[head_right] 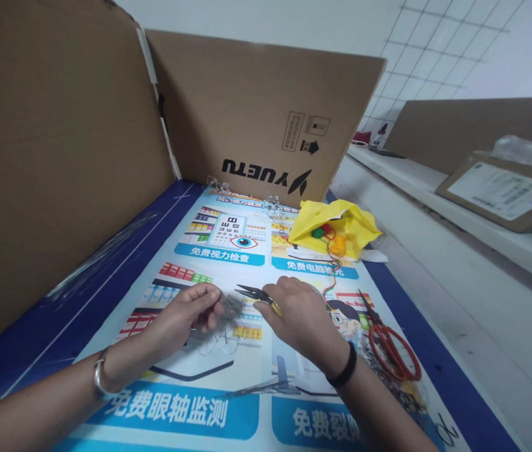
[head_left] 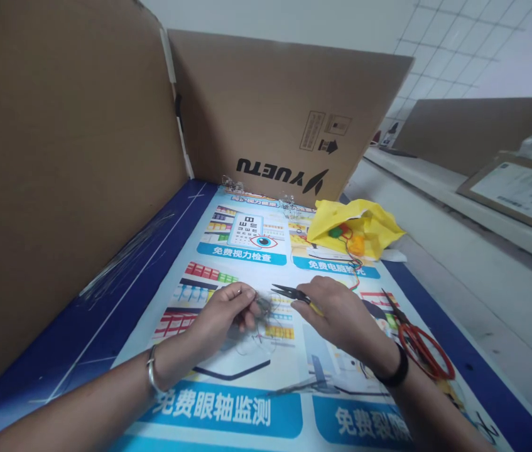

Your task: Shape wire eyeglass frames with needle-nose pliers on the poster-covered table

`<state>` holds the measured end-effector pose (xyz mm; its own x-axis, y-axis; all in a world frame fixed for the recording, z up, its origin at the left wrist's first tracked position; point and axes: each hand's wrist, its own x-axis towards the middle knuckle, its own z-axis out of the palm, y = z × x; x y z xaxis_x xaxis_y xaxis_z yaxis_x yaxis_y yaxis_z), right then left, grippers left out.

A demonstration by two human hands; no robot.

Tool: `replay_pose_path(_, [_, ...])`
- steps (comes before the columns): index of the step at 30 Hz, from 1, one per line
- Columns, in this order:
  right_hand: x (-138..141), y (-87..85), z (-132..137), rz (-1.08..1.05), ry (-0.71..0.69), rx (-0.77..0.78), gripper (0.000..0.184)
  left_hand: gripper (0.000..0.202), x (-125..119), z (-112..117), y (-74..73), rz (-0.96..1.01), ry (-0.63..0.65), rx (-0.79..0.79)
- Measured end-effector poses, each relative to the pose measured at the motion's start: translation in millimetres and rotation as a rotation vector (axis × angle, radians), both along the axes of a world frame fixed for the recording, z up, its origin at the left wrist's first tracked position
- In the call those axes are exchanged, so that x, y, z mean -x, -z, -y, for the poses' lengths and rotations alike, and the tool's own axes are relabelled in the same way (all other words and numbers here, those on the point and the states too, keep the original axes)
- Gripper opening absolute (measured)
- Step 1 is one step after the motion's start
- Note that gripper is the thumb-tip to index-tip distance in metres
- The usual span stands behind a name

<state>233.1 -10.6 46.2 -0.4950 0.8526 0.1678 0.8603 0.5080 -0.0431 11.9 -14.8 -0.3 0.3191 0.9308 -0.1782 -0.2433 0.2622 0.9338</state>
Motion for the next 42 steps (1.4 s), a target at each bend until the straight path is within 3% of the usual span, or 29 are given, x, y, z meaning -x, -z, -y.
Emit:
replay_pose_path(6, [-4.6, -1.6, -1.9, 0.064, 0.012, 0.157, 0.031, 0.022, -0.7, -0.8, 2.8, 0.016, -0.002, -0.016])
replay_pose_path(11, [-5.8, -7.5, -2.7, -0.009, 0.028, 0.164, 0.033, 0.021, -0.2, -1.9, 5.2, 0.005, 0.036, -0.034])
replay_pose_path(15, [-9.5, -11.2, -3.6, -0.052, -0.052, 0.255, 0.032, 0.021, 0.6, -1.7, 6.5, -0.031, 0.096, -0.093])
replay_pose_path(21, [-7.5, -5.0, -3.9, -0.091, -0.124, 0.332, 0.031, 0.024, 1.3, 1.7, 3.1, -0.086, 0.234, -0.114])
replay_pose_path(28, [-6.4, 0.9, -5.0, -0.169, -0.159, 0.451, 0.033, 0.025, 0.2, 4.5, -1.8, -0.052, 0.248, -0.093])
replay_pose_path(34, [-5.5, -0.3, -5.5, -0.137, -0.154, 0.482, 0.029, 0.025, 0.7, 3.1, 0.8, -0.065, 0.267, -0.092])
replay_pose_path(42, [-4.8, -3.4, -2.1, -0.062, -0.147, 0.345, 0.025, 0.025, 0.6, 1.6, 3.6, -0.031, 0.333, -0.035])
